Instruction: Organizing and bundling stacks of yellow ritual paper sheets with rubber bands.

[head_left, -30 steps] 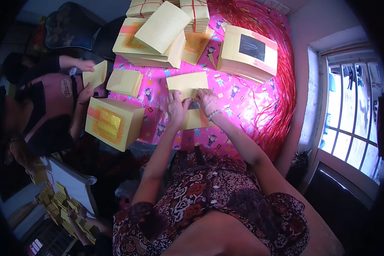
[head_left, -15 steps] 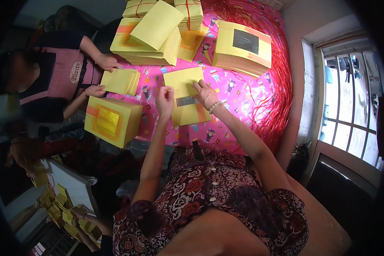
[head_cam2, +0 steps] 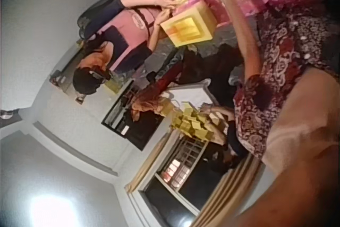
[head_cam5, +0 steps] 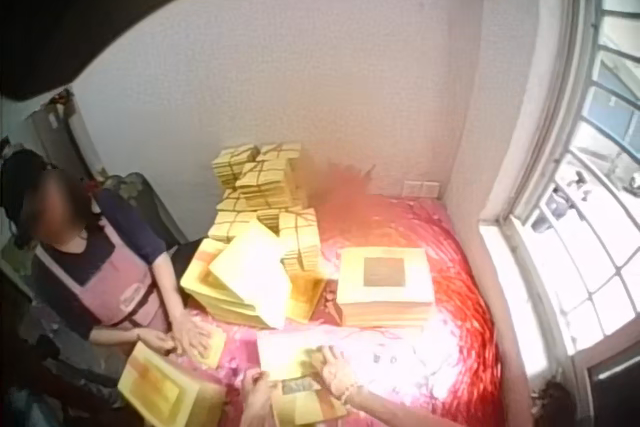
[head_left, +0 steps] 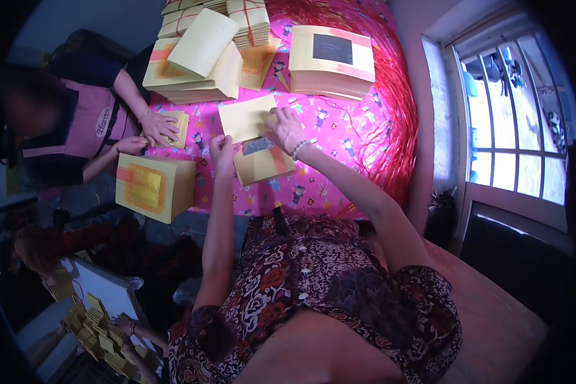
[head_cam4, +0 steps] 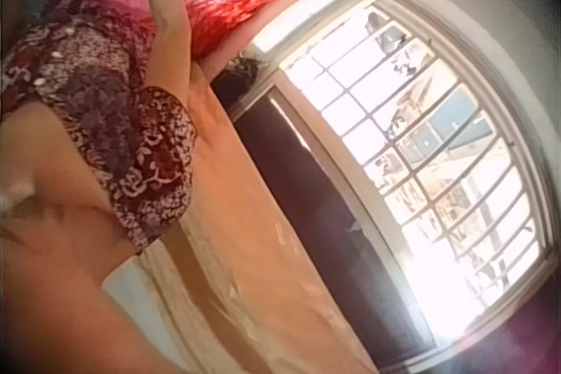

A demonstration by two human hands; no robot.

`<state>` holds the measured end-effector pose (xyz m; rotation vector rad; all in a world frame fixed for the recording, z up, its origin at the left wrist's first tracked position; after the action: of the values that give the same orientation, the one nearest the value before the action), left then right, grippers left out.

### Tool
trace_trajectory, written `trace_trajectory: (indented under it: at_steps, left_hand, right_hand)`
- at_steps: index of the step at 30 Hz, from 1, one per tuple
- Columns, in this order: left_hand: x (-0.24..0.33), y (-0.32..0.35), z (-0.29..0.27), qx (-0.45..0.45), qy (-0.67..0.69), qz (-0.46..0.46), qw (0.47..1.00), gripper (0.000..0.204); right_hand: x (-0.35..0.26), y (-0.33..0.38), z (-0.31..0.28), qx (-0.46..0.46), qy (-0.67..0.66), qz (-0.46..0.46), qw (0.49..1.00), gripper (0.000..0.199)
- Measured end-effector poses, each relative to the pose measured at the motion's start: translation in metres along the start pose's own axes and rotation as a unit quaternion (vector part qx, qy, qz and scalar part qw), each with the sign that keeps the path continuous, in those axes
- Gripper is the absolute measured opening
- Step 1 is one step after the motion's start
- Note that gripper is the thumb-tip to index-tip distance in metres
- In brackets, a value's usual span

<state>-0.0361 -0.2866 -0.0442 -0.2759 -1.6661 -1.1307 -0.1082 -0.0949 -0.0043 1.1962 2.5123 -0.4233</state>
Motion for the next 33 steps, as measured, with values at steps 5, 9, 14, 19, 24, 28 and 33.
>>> trace_trajectory:
  at_steps: [5, 9, 14, 19, 24, 28, 33]
  left_hand:
    - [0.015, 0.025, 0.024, -0.078, 0.021, 0.060, 0.995, 0.022]
    - [0.022, 0.065, 0.065, -0.182, -0.003, 0.053, 0.982, 0.021]
    - [0.014, 0.085, 0.057, -0.163, -0.208, 0.275, 0.924, 0.028]
    - [0.020, 0.097, 0.032, -0.185, -0.370, 0.337, 0.846, 0.038]
    - [0.013, 0.107, 0.022, -0.236, -0.488, 0.402, 0.738, 0.048]
    - [0.006, 0.106, 0.018, -0.248, -0.510, 0.402, 0.719, 0.050]
    - [0.004, 0.095, 0.018, -0.252, -0.510, 0.418, 0.708, 0.049]
  right_hand:
    - [0.029, 0.027, -0.011, 0.184, -0.483, 0.285, 0.807, 0.045]
    - [0.062, 0.070, -0.021, 0.124, -0.587, 0.416, 0.683, 0.036]
    - [0.113, 0.127, -0.016, 0.146, -0.546, 0.480, 0.671, 0.031]
    - [0.157, 0.177, 0.017, 0.148, -0.466, 0.518, 0.702, 0.030]
    - [0.143, 0.179, 0.017, 0.113, -0.241, 0.448, 0.853, 0.036]
    - [0.120, 0.167, -0.014, 0.084, 0.070, 0.421, 0.900, 0.042]
    - [0.075, 0.127, -0.039, 0.051, -0.146, 0.209, 0.966, 0.030]
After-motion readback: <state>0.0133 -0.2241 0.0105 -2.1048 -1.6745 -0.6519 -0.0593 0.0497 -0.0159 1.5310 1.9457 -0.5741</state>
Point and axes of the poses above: each hand's wrist, its own y-axis away from the middle knuckle, its own z-axis out of the palm, x = y × z, the point moved 3 cm from there along -y, towards the middle knuckle, and after that the axes turned 1 degree about y, right-handed, at the moved point
